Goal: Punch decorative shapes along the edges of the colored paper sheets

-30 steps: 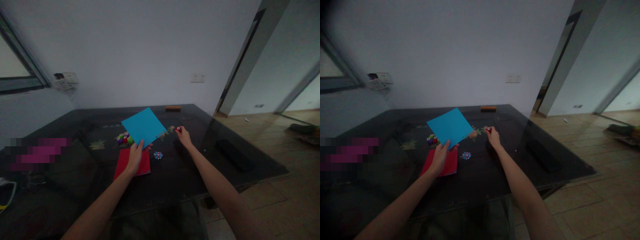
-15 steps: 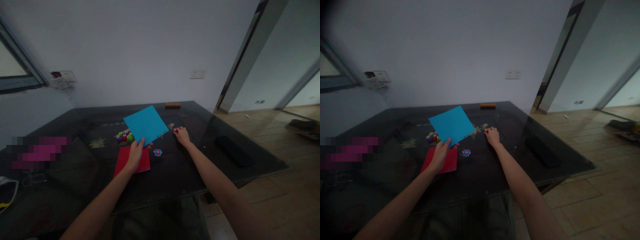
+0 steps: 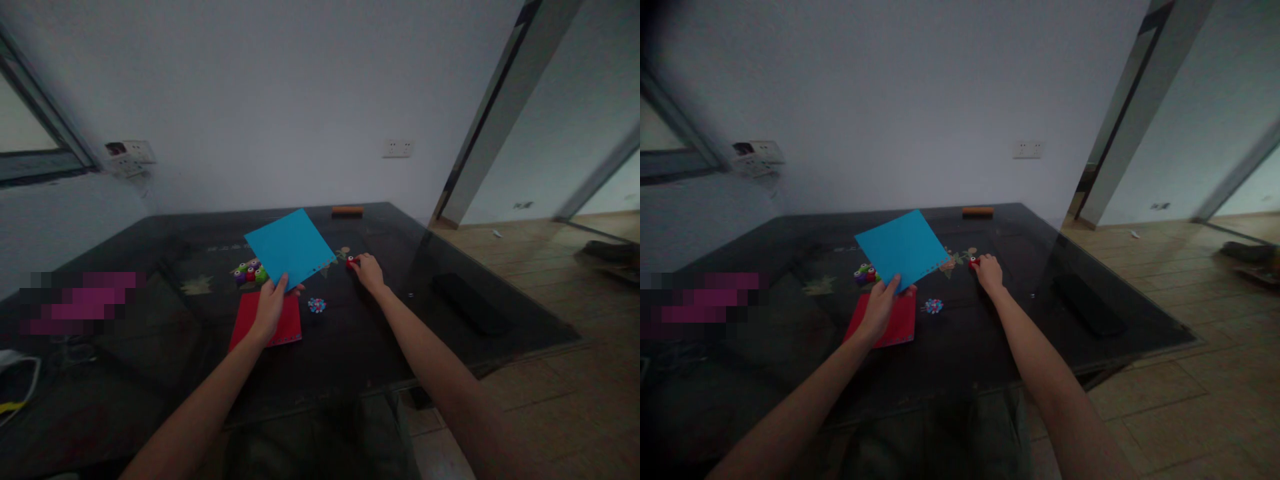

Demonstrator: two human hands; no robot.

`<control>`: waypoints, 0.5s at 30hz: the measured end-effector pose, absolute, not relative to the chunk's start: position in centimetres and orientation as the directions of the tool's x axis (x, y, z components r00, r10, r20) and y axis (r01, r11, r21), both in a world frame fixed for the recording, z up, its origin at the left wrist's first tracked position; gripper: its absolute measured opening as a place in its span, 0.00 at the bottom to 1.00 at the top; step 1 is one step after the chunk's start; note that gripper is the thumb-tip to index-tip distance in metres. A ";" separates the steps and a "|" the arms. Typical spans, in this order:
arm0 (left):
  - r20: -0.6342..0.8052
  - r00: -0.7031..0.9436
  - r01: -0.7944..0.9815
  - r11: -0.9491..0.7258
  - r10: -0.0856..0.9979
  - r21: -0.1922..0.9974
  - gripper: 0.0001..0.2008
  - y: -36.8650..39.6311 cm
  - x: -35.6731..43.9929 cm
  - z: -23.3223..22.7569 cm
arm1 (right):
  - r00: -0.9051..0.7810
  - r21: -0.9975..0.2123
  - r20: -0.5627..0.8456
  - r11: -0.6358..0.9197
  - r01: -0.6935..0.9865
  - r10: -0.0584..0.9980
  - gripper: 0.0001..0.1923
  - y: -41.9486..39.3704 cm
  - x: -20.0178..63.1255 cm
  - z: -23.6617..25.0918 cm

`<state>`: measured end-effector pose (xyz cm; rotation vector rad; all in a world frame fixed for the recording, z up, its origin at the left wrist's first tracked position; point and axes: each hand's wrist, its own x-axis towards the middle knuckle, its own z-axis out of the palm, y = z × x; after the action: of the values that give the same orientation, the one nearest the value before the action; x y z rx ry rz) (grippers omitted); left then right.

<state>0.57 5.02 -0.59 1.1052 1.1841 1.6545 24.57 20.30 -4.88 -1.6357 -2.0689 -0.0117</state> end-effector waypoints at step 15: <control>0.205 -0.222 -0.004 -0.212 0.953 0.977 0.18 5.0 0.3 0.0 | -0.061 -0.604 0.519 0.416 0.679 0.853 0.15 18.9 23.7 -1.9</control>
<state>0.27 5.04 -0.04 1.2292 1.2431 1.5467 23.67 18.88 -1.93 -1.3227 -1.7974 0.2494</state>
